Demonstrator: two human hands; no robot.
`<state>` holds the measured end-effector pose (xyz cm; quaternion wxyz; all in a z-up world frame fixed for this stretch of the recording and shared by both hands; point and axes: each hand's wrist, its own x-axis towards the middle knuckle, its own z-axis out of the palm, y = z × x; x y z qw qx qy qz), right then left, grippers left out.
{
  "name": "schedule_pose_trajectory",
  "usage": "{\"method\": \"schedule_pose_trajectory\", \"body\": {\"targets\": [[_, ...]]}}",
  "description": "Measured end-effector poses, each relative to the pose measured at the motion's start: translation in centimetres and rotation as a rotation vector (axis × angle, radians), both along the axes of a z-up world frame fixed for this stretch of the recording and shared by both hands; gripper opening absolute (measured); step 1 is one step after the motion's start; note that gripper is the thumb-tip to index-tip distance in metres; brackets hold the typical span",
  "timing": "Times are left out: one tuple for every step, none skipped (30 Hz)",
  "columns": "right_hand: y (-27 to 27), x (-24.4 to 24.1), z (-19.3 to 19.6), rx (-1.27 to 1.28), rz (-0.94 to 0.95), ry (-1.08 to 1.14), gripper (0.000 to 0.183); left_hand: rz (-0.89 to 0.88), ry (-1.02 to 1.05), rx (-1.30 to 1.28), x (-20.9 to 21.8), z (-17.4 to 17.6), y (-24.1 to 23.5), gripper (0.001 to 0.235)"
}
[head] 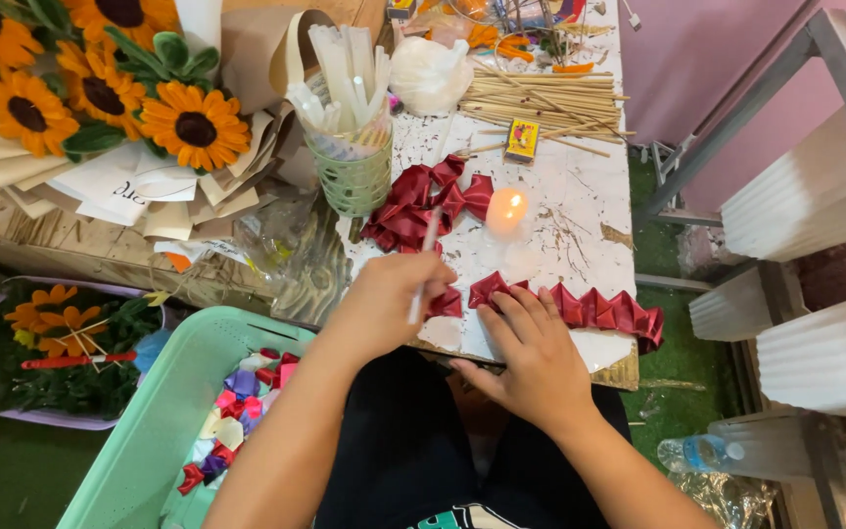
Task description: Using a candle flame to melt and seal the edges of folded red ribbons to prevent fraying or to fuse them together.
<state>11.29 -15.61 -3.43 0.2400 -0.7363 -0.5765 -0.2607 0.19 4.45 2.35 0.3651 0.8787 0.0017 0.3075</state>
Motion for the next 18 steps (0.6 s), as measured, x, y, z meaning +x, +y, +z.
{"method": "schedule_pose_trajectory", "body": {"targets": [[0.1, 0.0, -0.2, 0.001, 0.003, -0.001, 0.066, 0.003, -0.001, 0.001, 0.8, -0.2, 0.1, 0.015], [0.0, 0.1, -0.3, 0.03, 0.014, 0.004, 0.066, -0.009, 0.091, 0.006, 1.7, -0.4, 0.1, 0.014], [0.0, 0.3, -0.5, 0.058, 0.025, 0.008, 0.065, -0.021, 0.183, 0.011, 2.7, -0.7, 0.1, 0.014], [0.0, 0.3, -0.5, 0.057, 0.019, 0.007, 0.065, -0.027, 0.182, 0.011, 3.2, -0.6, 0.0, 0.014], [0.0, 0.3, -0.5, 0.064, 0.014, 0.009, 0.064, -0.032, 0.234, 0.052, 3.6, -0.5, -0.2, 0.016], [0.0, 0.3, -0.6, 0.07, 0.013, 0.013, 0.063, -0.034, 0.286, 0.094, 4.0, -0.5, -0.2, 0.017], [0.0, 0.3, -0.6, 0.07, 0.011, 0.012, 0.063, -0.036, 0.286, 0.094, 4.3, -0.5, -0.3, 0.017], [0.0, 0.3, -0.6, 0.074, 0.014, 0.01, 0.063, -0.031, 0.329, 0.145, 4.5, -0.5, -0.3, 0.019], [0.1, 0.3, -0.6, 0.079, 0.018, 0.009, 0.063, -0.025, 0.373, 0.196, 4.7, -0.5, -0.3, 0.023], [0.1, 0.3, -0.5, 0.079, 0.021, 0.009, 0.063, -0.021, 0.373, 0.196, 4.8, -0.7, -0.3, 0.023], [0.2, 0.2, -0.5, 0.08, 0.02, 0.015, 0.064, -0.012, 0.398, 0.234, 4.9, -0.8, -0.3, 0.025], [0.1, 0.2, -0.4, 0.08, 0.016, 0.022, 0.065, -0.006, 0.422, 0.271, 5.1, -1.0, -0.4, 0.029], [0.1, 0.2, -0.5, 0.08, 0.018, 0.023, 0.065, -0.005, 0.423, 0.27, 5.1, -1.1, -0.3, 0.029], [0.0, 0.3, -0.6, 0.036, 0.006, 0.029, 0.069, -0.008, 0.433, 0.28, 5.1, -1.3, -0.3, 0.027], [-0.1, 0.3, -0.7, -0.007, -0.006, 0.035, 0.073, -0.01, 0.443, 0.29, 5.1, -1.4, -0.3, 0.026], [-0.1, 0.3, -0.4, -0.008, -0.008, 0.036, 0.073, -0.013, 0.444, 0.289, 5.2, -1.6, -0.4, 0.026], [-0.2, 0.2, 0.0, -0.062, -0.023, -0.005, 0.079, -0.005, 0.436, 0.289, 5.2, -1.7, -0.6, 0.023], [-0.2, 0.2, 0.3, -0.115, -0.037, -0.047, 0.085, 0.004, 0.428, 0.29, 5.3, -1.8, -0.6, 0.021]]}}
